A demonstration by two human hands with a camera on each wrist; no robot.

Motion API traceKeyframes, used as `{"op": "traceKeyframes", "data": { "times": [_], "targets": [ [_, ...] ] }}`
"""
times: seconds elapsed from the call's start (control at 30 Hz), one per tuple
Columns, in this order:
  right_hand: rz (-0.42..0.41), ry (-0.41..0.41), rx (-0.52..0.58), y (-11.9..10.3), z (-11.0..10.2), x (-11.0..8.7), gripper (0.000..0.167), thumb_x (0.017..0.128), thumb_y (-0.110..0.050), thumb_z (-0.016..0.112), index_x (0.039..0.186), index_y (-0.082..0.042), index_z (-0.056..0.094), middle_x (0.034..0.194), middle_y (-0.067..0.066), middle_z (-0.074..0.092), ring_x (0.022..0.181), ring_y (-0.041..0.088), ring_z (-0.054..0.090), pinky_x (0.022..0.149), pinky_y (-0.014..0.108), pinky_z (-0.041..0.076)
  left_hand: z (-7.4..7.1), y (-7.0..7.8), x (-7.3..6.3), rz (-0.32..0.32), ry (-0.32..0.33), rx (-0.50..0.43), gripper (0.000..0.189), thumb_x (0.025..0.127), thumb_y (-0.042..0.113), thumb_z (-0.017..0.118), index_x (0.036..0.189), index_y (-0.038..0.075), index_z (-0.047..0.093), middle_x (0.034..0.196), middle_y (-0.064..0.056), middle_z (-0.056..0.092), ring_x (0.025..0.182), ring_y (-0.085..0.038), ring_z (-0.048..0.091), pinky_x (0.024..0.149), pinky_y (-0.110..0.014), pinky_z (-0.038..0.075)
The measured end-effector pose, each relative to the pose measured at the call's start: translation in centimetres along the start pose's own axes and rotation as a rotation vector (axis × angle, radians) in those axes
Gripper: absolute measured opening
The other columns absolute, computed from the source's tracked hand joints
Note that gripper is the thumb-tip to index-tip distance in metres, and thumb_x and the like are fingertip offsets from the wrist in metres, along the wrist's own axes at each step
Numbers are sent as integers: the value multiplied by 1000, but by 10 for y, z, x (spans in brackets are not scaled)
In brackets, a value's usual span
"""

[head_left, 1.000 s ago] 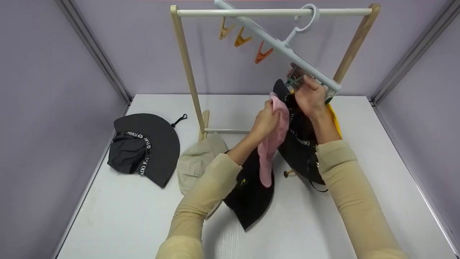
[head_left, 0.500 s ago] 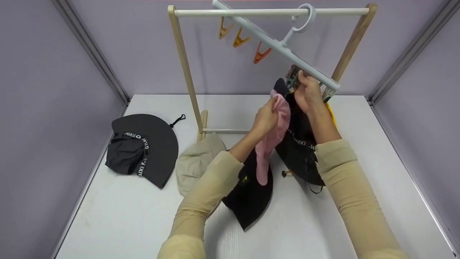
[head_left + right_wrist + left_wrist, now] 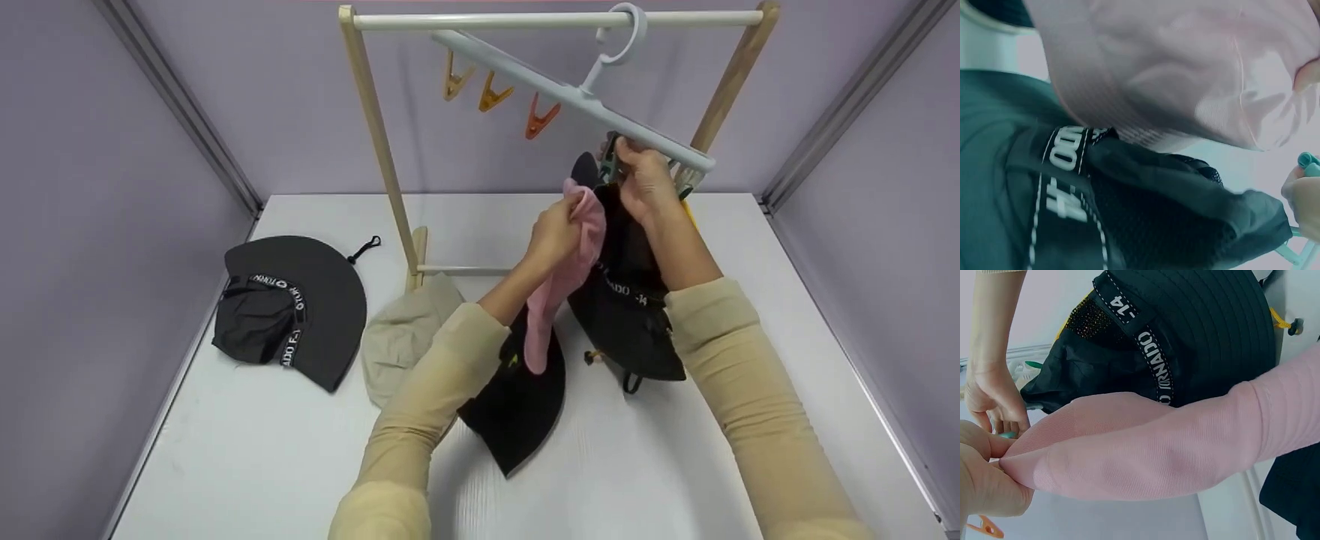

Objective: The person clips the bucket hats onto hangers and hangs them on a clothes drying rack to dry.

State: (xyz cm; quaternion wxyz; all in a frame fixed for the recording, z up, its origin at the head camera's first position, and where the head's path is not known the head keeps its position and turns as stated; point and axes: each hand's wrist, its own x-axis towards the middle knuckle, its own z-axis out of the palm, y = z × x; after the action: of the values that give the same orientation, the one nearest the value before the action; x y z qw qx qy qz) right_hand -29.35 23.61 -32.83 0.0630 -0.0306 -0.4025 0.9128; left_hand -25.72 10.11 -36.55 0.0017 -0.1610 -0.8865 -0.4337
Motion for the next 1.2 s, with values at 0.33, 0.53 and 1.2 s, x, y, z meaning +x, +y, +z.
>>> {"op": "traceKeyframes", "data": {
  "times": [0.33,0.53,1.2],
  "targets": [
    [17,15,0,5,6,-4,5,85,3,59,87,7,56,79,14,58,73,25,58,77,29,42,-5,14,14,-21,-68,81,43,90,2,49,131,12,51,113,-8,61,90,-18,58,75,-28,43],
    [15,22,-3,9,5,-1,9,89,4,53,82,5,59,78,13,59,75,26,58,77,29,44,-6,18,19,-16,-31,73,29,91,3,49,120,5,51,106,-9,62,81,-16,56,71,-29,44],
    [17,46,-8,12,7,-1,13,89,5,53,80,5,62,79,12,61,78,22,55,76,27,41,-10,19,20,96,166,-10,18,95,19,52,107,7,59,91,-3,65,82,-15,61,68,-27,46]
  ]
}}
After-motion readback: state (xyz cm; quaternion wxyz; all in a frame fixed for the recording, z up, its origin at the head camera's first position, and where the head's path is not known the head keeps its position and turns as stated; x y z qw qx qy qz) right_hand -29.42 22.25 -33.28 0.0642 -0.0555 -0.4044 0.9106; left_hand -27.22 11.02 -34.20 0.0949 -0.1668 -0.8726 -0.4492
